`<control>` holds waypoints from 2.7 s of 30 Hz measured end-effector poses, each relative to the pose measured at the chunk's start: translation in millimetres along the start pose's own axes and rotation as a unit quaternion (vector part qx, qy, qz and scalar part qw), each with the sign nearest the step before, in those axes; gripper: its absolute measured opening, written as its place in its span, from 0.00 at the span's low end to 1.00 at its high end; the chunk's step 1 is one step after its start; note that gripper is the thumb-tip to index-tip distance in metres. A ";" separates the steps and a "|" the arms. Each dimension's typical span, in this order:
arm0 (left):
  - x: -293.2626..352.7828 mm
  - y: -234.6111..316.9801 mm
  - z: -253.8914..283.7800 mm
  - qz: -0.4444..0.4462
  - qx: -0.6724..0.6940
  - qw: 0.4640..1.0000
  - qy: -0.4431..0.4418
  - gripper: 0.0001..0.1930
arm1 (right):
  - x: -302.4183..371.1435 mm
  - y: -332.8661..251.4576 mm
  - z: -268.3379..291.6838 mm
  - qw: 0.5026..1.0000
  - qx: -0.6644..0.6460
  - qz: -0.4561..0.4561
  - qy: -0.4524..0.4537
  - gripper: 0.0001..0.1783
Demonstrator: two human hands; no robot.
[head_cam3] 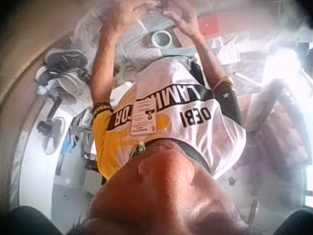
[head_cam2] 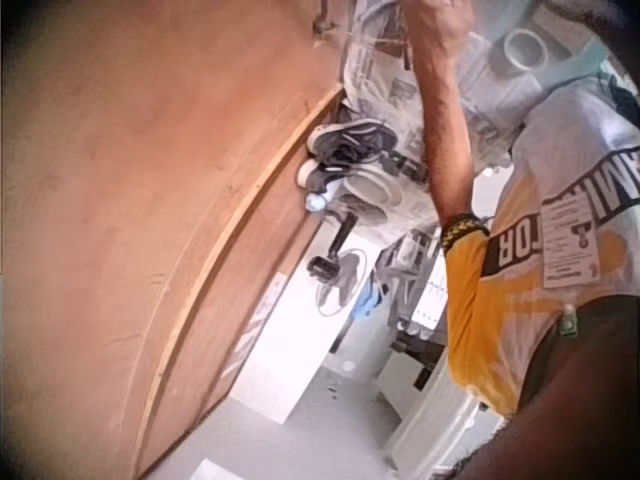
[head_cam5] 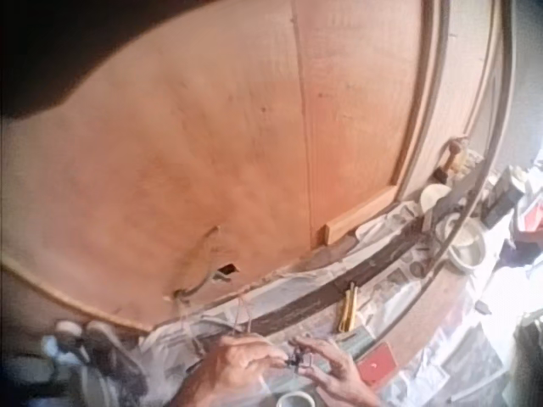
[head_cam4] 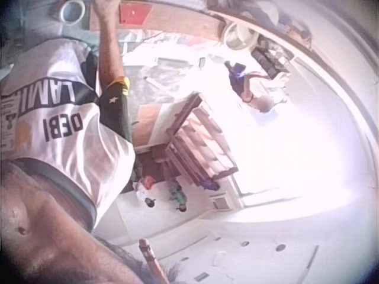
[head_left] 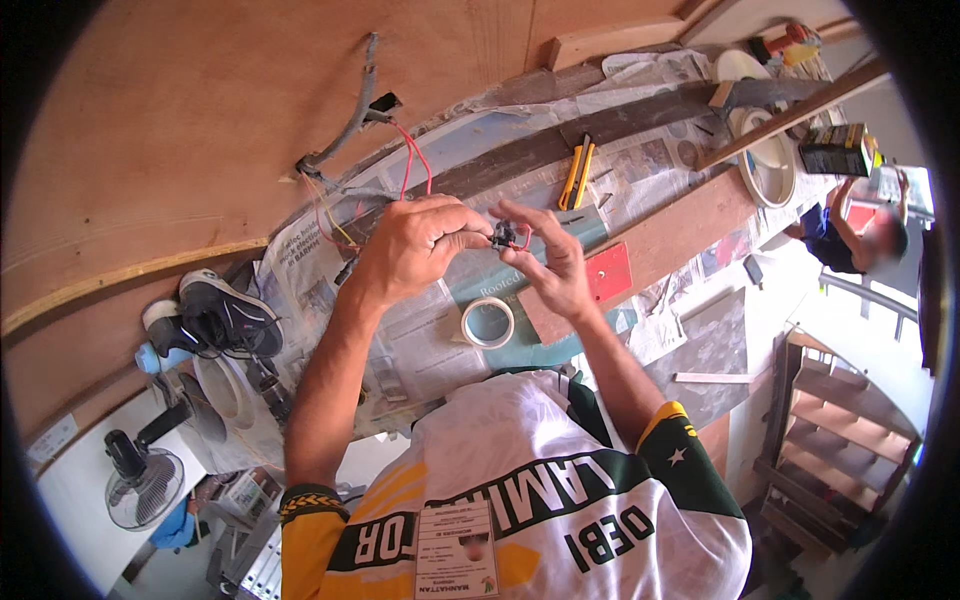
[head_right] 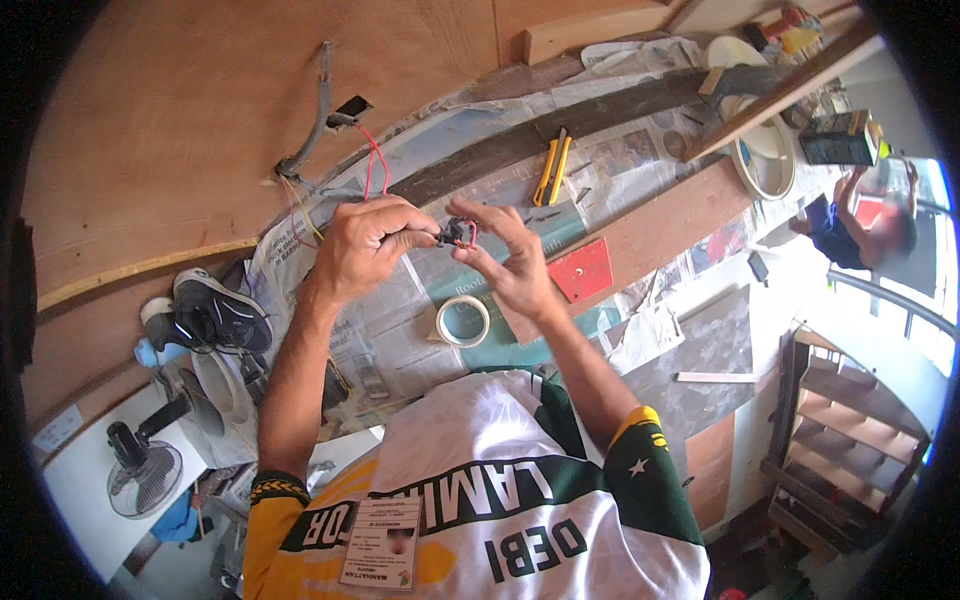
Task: The person strips insulation from red and black wires using pliers and a utility knife, twists the exposed conductors, and wraps the connections with black electrical tape. The work is performed on a cluttered workbench covered with newspaper.
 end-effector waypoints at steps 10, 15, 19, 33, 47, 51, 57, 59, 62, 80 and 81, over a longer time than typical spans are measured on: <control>3.7 -1.4 -11.5 -0.012 -0.015 0.997 0.081 0.08 | 69.1 1.7 -64.8 0.976 -0.123 -0.165 0.074 0.15; 9.7 -9.0 -30.2 -0.062 -0.069 0.995 0.035 0.12 | 96.1 -35.9 -51.8 0.884 -0.350 -0.302 0.070 0.18; 15.9 -34.5 -43.2 -0.082 -0.093 0.992 0.005 0.15 | 83.0 -35.1 -18.3 0.834 -0.383 -0.393 0.052 0.18; 37.1 -53.2 -58.8 -0.093 -0.197 0.974 -0.066 0.05 | -20.8 42.0 29.5 0.722 -0.191 -0.633 -0.203 0.17; 32.2 -20.9 -5.2 -0.006 -0.007 0.999 -0.041 0.07 | -129.4 63.0 41.4 0.878 0.394 -0.001 -0.273 0.21; 19.1 -10.1 3.4 -0.010 0.004 1.000 0.008 0.08 | -81.2 11.0 48.4 0.968 0.185 0.074 -0.153 0.28; 12.1 -2.8 3.2 -0.011 -0.038 0.999 0.000 0.09 | -12.6 -0.8 7.1 0.992 0.068 0.090 -0.048 0.32; 10.1 -0.9 3.8 -0.017 -0.053 0.998 -0.011 0.09 | -11.4 0.4 -4.3 0.992 0.060 0.108 -0.024 0.25; 5.4 6.9 8.7 -0.024 -0.055 0.998 0.000 0.09 | -11.0 10.7 -17.8 0.992 0.045 0.119 -0.001 0.16; 6.5 14.5 12.9 -0.028 -0.049 0.994 0.093 0.08 | 29.4 27.3 -35.6 0.985 0.005 -0.068 0.159 0.27; 7.0 13.8 11.5 -0.030 -0.047 0.994 0.092 0.08 | 25.0 23.1 -30.3 0.982 -0.009 -0.047 0.183 0.30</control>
Point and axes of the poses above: each hand's wrist, its own x-axis away from the middle knuckle, its own z-axis out of the back of the hand, y = z × x, the point moved 5 cm from there along -x, towards the middle knuckle, and after that the axes turned 1 degree about z, right-handed, at the moved point
